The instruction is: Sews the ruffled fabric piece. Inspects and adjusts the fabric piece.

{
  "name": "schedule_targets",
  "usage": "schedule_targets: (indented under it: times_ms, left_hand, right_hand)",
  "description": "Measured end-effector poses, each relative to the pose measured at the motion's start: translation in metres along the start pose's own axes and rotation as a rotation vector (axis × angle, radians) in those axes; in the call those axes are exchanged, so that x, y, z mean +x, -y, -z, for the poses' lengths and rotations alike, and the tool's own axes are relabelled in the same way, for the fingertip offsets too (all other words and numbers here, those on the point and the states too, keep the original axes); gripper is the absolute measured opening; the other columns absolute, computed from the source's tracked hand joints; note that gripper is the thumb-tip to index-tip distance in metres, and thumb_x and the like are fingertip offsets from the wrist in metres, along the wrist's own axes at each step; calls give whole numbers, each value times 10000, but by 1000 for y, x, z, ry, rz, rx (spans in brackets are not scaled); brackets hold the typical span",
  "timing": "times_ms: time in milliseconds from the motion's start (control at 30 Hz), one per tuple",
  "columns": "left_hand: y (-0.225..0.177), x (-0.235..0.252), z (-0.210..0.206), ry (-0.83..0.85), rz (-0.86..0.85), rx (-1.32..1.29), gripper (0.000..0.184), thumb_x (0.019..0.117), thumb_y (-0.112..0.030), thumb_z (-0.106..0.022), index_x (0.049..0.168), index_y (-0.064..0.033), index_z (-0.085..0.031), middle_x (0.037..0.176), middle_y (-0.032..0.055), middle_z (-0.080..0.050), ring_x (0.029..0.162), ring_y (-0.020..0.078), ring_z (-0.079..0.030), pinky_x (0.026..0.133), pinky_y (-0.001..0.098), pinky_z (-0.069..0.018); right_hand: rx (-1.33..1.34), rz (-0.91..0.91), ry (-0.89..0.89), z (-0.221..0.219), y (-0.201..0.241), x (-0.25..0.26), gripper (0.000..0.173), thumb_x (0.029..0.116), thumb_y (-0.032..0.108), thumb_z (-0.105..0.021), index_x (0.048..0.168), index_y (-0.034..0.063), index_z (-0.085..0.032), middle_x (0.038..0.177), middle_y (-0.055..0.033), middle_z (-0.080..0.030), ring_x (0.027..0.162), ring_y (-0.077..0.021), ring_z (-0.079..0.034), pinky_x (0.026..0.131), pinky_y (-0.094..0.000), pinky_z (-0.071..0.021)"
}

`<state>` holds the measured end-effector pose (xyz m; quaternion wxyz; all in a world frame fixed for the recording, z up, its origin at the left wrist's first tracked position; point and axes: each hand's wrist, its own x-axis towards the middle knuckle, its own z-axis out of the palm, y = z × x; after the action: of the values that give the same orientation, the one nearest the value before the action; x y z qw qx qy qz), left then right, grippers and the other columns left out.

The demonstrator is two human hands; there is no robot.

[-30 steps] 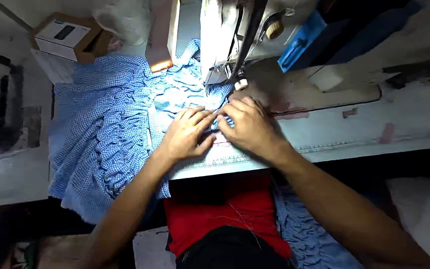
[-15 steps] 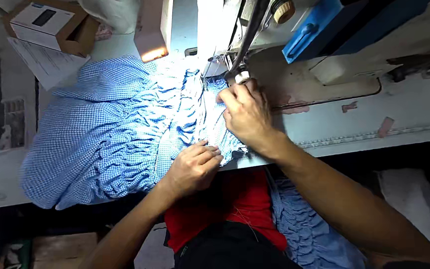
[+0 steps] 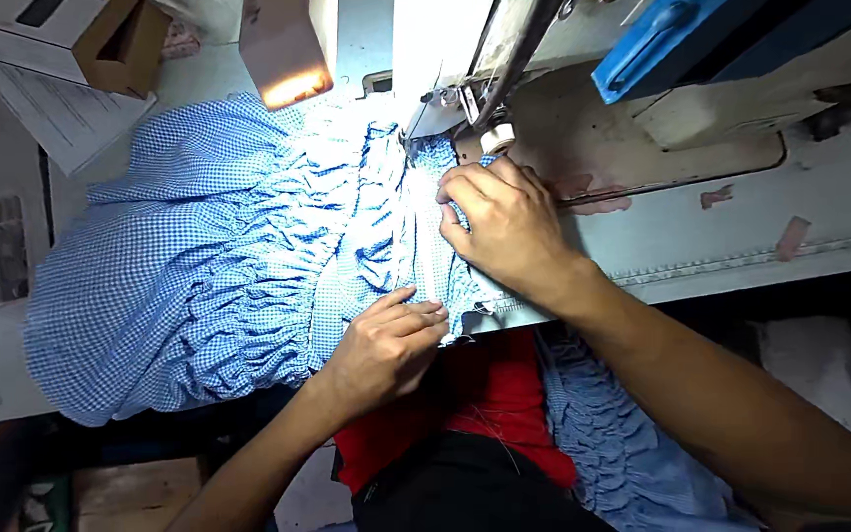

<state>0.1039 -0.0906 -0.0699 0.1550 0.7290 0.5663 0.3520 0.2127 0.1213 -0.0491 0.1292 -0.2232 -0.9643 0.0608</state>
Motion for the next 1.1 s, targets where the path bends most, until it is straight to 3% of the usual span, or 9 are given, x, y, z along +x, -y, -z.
schedule_targets:
  times_ms: [233, 367, 533, 600, 700, 800, 933, 1100]
  left_hand:
    - [20, 18, 13, 14, -17, 56, 202, 994, -144, -624, 1067, -70, -798, 1206, 66, -755, 1247, 183, -662, 1185, 434, -436]
    - [35, 30, 19, 19, -34, 86, 219, 965, -121, -631, 1104, -71, -792, 1251, 63, -740, 1272, 193, -647, 1180, 428, -437]
    - [49, 41, 29, 75, -37, 159, 263, 975, -127, -593, 1155, -69, -775, 1307, 68, -715, 1313, 209, -619, 1187, 431, -422]
    - [50, 45, 31, 74, -42, 175, 273, 981, -160, -590, 1164, -74, -774, 1306, 71, -715, 1311, 215, -619, 1179, 436, -428]
    - [46, 47, 27, 7, -12, 198, 275, 1000, -274, -621, 1108, -88, -791, 1237, 67, -745, 1258, 209, -656, 1142, 426, -472]
    - [41, 48, 19, -62, 8, 180, 179, 989, -158, -655, 1037, -53, -792, 1152, 86, -765, 1187, 212, -695, 1107, 401, -512]
    - [24, 31, 8, -112, -40, 175, 168, 984, -114, -645, 1012, -32, -789, 1060, 100, -776, 1115, 219, -722, 1067, 393, -541]
    - [14, 20, 2, -148, -14, 179, 149, 979, -141, -677, 964, -61, -802, 1017, 67, -783, 1089, 192, -730, 1038, 362, -563]
  right_hand:
    - [-14, 15, -34, -7, -8, 16, 275, 1056, 199, -453, 1135, 97, -696, 1204, -84, -712, 1090, -346, -648, 873, -506, -506]
    - [4, 12, -63, -13, -16, 31, 277, 1054, 195, -469, 1124, 91, -716, 1159, -125, -717, 1104, -361, -659, 876, -521, -527]
    - [-26, -36, -96, -11, -14, 38, 285, 1061, 223, -481, 1138, 85, -718, 1123, -211, -708, 1172, -420, -634, 991, -571, -488]
    - [62, -12, -119, -2, -4, 27, 299, 1056, 246, -493, 1160, 97, -731, 1189, -173, -705, 1201, -383, -627, 1003, -545, -496]
    - [137, 53, -88, -3, 6, 2, 269, 1029, 276, -547, 1105, 106, -741, 1167, -95, -705, 1121, -325, -623, 916, -476, -498]
    - [107, -13, -89, -8, 3, -7, 258, 1020, 223, -522, 1112, 125, -743, 1200, -57, -716, 1104, -301, -635, 904, -443, -511]
    - [49, -65, -57, -3, 6, -5, 253, 1010, 187, -500, 1096, 103, -722, 1182, -76, -709, 1069, -325, -634, 866, -464, -510]
    - [59, -37, -68, -7, 3, -3, 243, 1019, 177, -495, 1091, 86, -709, 1149, -87, -701, 1089, -315, -627, 894, -443, -510]
